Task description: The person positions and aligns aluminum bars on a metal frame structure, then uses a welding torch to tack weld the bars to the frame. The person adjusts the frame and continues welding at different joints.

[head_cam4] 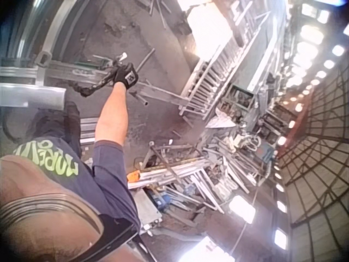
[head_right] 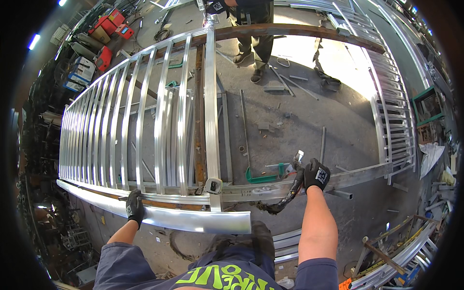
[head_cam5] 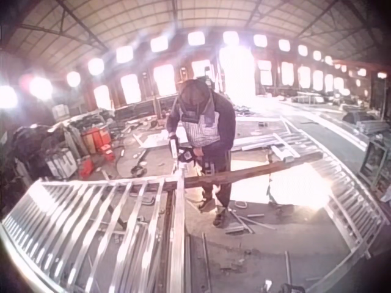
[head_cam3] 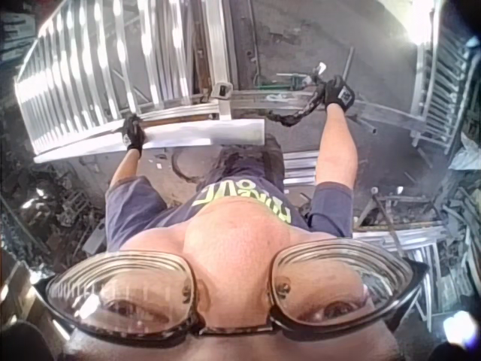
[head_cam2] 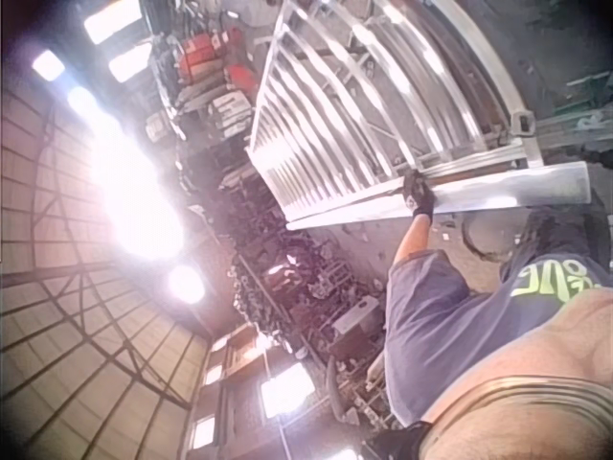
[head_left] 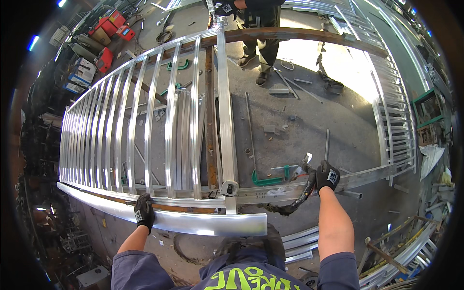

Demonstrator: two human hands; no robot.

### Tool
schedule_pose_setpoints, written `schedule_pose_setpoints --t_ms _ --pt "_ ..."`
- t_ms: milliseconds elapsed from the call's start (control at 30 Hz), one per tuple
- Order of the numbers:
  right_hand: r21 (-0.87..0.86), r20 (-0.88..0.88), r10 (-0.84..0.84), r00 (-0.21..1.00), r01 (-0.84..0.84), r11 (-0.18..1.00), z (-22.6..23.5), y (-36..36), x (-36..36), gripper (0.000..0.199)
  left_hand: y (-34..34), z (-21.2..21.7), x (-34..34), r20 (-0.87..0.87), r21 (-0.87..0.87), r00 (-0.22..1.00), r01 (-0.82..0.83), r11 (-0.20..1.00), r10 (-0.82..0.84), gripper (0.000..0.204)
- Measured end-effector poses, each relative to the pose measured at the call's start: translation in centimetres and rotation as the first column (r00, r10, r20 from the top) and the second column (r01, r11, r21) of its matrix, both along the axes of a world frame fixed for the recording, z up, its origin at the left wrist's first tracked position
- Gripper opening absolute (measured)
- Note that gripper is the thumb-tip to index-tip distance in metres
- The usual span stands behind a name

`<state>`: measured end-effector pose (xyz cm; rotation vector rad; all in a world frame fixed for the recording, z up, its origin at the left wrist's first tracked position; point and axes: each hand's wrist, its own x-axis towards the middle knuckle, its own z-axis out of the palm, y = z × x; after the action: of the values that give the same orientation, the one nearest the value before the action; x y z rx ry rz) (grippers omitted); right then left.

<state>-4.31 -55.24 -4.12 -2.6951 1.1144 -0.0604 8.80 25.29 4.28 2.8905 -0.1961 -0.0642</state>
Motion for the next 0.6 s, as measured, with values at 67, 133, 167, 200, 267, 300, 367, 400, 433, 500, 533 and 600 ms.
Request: schedule_pose_setpoints --t_ms 67,133,167,200,267,300,367,400,433,500,533,600 --pt "0.011 -0.014 -0.004 1.0 0.004 1.0 0.26 0.05 0.02 0.028 -0.07 0.08 -0.01 0.0 0.006 1.0 0.003 1.0 -0.003 0.035" --pt "0.014 -0.027 0.0 1.0 0.001 1.0 0.39 0.07 0.16 0.027 0.01 0.05 -0.12 -0.003 0.004 1.0 0.004 1.0 -0.004 0.035" --pt "0.012 -0.033 0.003 0.999 -0.003 1.0 0.38 0.06 0.18 0.027 0.07 0.02 -0.06 -0.005 -0.002 1.0 0.005 1.0 -0.006 0.035" --pt "0.01 -0.038 0.007 0.999 -0.006 1.0 0.37 0.05 0.2 0.027 0.12 0.03 -0.02 -0.007 -0.007 1.0 0.007 1.0 -0.007 0.035" --pt "0.01 -0.047 0.002 0.999 -0.001 1.0 0.5 0.1 0.24 0.027 0.11 0.01 -0.06 -0.007 -0.003 1.0 -0.003 1.0 0.003 0.035" --pt "0.01 -0.052 0.0 0.999 0.001 1.0 0.57 0.14 0.24 0.027 0.07 -0.02 -0.09 -0.008 -0.001 1.0 -0.008 1.0 0.008 0.035" --pt "0.009 -0.042 0.006 0.999 -0.006 1.0 0.5 0.08 0.18 0.027 0.03 -0.04 -0.09 -0.013 -0.003 1.0 -0.014 1.0 0.014 0.035" --pt "0.008 -0.036 0.01 0.999 -0.009 1.0 0.44 0.05 0.15 0.027 0.02 -0.03 -0.08 -0.015 -0.004 1.0 -0.018 1.0 0.018 0.035" --pt "0.009 -0.031 0.008 0.999 -0.008 1.0 0.38 0.0 0.11 0.027 0.03 -0.05 -0.11 -0.015 0.001 1.0 -0.017 1.0 0.017 0.035" --pt "0.009 -0.022 0.004 1.0 -0.003 1.0 0.26 -0.09 0.04 0.027 -0.04 -0.09 -0.12 -0.014 0.01 1.0 -0.016 1.0 0.016 0.035" --pt "0.009 -0.025 0.002 1.0 -0.002 1.0 0.21 -0.14 -0.01 0.027 -0.08 -0.07 -0.17 -0.012 0.006 1.0 -0.017 1.0 0.017 0.035" --pt "0.007 -0.034 -0.002 0.999 0.003 1.0 0.35 -0.12 0.01 0.027 -0.42 0.07 -0.2 -0.009 -0.001 1.0 -0.017 1.0 0.017 0.035"
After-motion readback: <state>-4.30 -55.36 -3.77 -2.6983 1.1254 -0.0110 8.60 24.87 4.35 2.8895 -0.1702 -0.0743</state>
